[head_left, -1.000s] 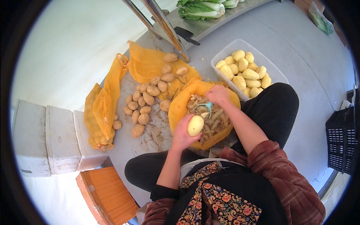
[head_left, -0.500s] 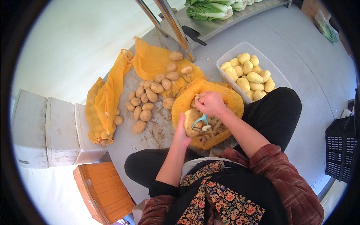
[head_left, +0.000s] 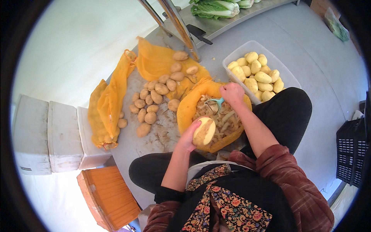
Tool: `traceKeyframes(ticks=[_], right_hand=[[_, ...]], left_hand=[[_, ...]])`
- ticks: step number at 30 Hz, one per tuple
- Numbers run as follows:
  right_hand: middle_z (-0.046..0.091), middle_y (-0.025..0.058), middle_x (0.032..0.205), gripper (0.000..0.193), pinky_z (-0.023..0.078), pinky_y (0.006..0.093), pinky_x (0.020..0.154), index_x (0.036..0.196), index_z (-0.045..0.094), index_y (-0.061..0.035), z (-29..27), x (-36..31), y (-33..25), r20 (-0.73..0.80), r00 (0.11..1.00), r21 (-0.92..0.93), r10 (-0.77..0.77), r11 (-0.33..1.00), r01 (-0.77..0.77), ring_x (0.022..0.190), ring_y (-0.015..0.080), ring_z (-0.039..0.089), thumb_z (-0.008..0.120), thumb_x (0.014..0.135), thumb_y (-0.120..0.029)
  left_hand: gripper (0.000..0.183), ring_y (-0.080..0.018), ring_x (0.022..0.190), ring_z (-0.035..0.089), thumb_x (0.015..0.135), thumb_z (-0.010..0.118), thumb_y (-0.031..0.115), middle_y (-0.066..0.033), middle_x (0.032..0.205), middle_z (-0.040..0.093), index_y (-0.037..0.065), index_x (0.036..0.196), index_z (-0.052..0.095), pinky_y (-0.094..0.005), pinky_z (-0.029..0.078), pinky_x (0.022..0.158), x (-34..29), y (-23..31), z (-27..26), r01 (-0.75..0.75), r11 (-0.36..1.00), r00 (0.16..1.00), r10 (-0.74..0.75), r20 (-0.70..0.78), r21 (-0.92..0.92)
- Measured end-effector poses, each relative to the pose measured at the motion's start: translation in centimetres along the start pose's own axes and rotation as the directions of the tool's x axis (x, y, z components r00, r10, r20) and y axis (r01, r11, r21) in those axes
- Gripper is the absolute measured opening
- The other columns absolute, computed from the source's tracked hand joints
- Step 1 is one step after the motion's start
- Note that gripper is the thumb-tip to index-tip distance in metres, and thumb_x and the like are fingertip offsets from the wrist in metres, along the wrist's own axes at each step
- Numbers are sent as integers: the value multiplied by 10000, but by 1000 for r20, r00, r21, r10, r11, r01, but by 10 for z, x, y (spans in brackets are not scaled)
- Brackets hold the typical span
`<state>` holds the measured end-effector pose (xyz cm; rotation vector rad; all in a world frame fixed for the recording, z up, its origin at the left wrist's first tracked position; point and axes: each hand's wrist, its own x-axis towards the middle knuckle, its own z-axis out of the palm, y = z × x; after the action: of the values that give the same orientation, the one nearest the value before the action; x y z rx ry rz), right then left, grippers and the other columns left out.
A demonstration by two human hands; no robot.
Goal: The person sits on the floor and peels potatoes one by one using a peeler. They place the peeled potatoes into a white container and collect the peels in a yellow basket.
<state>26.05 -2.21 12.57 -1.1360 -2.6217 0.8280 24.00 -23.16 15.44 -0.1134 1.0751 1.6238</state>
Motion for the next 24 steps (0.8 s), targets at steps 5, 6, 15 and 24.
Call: traceKeyframes(ticks=[5, 6, 15, 24], right_hand=[[585, 123, 664, 289, 452, 373, 591, 593, 609, -67, -4, -22, -16, 88, 929, 153, -361, 926, 345, 651, 278, 564, 448, 673, -294], [585, 122, 667, 289, 452, 374, 594, 593, 608, -66, 0, -31, -24, 111, 886, 141, -451, 889, 435, 648, 280, 563, 448, 672, -294], [584, 130, 667, 306, 451, 358, 608, 629, 613, -58, -1, -3, -3, 128, 989, 104, -78, 992, 65, 652, 289, 568, 452, 684, -311], [587, 134, 680, 318, 450, 369, 600, 641, 618, -49, 7, -34, -32, 197, 882, 72, -429, 903, 423, 656, 294, 562, 458, 682, -320]], left_hand=[[477, -222, 881, 534, 848, 301, 446, -100, 1004, 535, 59, 1080, 455, -373, 461, 715, 8, -2, -4, -49, 993, 989, 33, -145, -106], [476, -225, 870, 539, 851, 289, 447, -101, 993, 539, 62, 1072, 461, -370, 463, 709, 10, 0, -4, -59, 992, 981, 37, -191, -109], [361, -178, 850, 547, 861, 356, 327, -91, 962, 549, 52, 1068, 463, -310, 456, 728, 4, -2, 4, 23, 998, 983, -12, -184, 57], [419, -194, 895, 528, 881, 274, 362, -102, 1029, 508, 46, 1113, 421, -333, 453, 736, 14, -8, -4, -54, 994, 951, 81, -297, 99]])
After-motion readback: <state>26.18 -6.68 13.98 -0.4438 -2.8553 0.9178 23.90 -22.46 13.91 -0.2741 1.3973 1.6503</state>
